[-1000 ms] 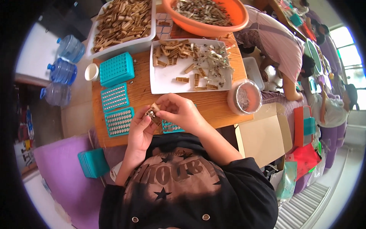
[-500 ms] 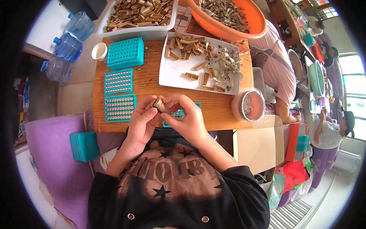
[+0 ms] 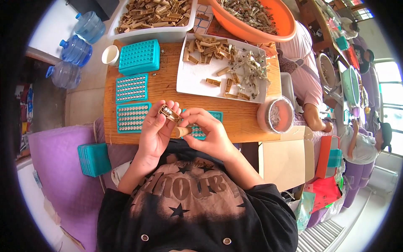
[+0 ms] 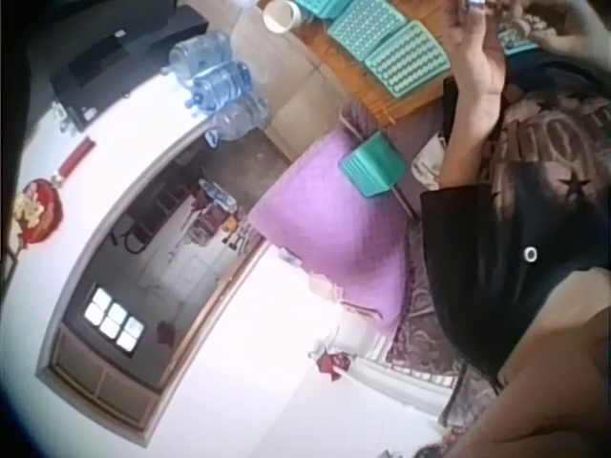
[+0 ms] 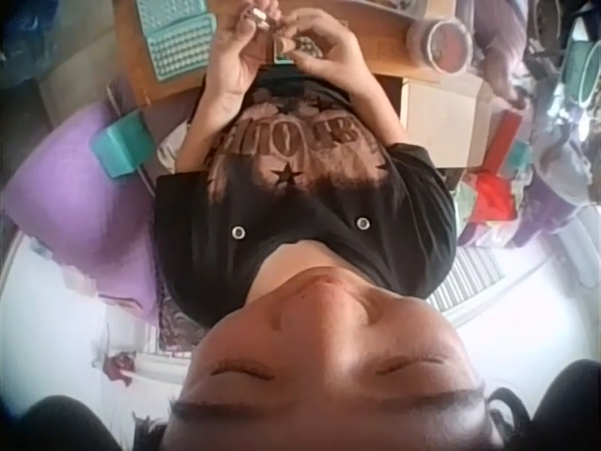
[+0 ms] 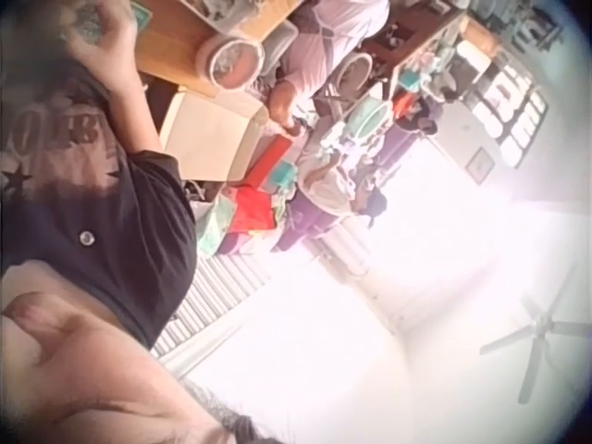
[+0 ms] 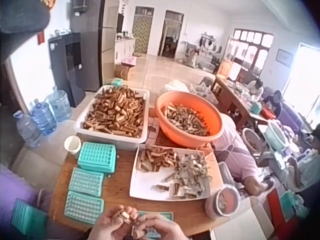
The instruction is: The person assembles small industrial components by hand, then places the assembled components into blue plastic trays.
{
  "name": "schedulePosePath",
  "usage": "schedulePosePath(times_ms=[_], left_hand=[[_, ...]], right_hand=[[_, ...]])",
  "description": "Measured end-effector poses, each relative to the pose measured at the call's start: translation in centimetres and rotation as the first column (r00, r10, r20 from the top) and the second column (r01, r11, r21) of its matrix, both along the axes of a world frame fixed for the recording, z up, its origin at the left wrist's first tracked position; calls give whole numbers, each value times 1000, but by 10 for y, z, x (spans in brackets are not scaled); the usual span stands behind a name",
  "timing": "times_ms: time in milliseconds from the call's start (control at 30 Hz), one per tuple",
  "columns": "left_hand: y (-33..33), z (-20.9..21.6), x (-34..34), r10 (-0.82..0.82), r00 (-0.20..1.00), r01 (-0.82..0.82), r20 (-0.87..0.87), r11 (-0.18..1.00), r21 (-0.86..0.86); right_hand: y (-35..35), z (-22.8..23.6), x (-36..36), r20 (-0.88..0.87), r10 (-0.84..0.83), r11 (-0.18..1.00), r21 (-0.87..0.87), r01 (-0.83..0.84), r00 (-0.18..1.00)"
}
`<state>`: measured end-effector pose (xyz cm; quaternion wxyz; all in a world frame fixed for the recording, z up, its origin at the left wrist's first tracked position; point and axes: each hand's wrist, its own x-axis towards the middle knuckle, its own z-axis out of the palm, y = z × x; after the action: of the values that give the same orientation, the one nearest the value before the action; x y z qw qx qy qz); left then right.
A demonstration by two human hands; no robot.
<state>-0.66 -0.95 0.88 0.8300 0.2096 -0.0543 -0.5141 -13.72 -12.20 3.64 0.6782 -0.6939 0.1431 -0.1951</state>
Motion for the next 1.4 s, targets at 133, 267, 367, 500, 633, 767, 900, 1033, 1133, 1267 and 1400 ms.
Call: schedulePosePath(times_ms=[133,267,367,500,633,767,900,1033,1133,1267,1400], left_hand=[[1,-1,2,10,1000,-10,1,1000,-27],[1,0,2,10,1000,-9,14,999,-45],[0,0,0,2,1000,-1,19,999,-53],[1,1,0,9,1000,-10,-11,998,-56],[3,5,0,12,999,-14,-42,999,-34],[3,6,0,2,1000,-2,-9,1000,-13],[4,4,-1,-32,999,31,32,999,34],[3,4,-3,-29,992,22,121,998,58],[4,6,-2,-50,991,45,128,998,43],[6,8,-6,-49,986,42,161,998,49],[6,10,-13,-20,919,-49,395,985,165]], right_hand=[[-2,7,2,-48,46,984,-169,-53,998],[0,8,3,-77,8,983,-182,-22,997],[1,3,2,-68,-19,989,-150,8,998],[2,2,2,-81,-10,996,-94,2,997],[0,6,1,-113,14,998,-59,-21,993],[-6,6,-3,-10,-24,999,36,25,1000],[-5,15,2,-68,-140,989,36,142,988],[-3,13,13,-108,-184,960,-234,155,977],[2,15,19,-78,-215,914,-367,173,974],[9,11,19,-82,-240,908,-372,193,967],[11,16,23,-89,-192,831,-545,114,977]])
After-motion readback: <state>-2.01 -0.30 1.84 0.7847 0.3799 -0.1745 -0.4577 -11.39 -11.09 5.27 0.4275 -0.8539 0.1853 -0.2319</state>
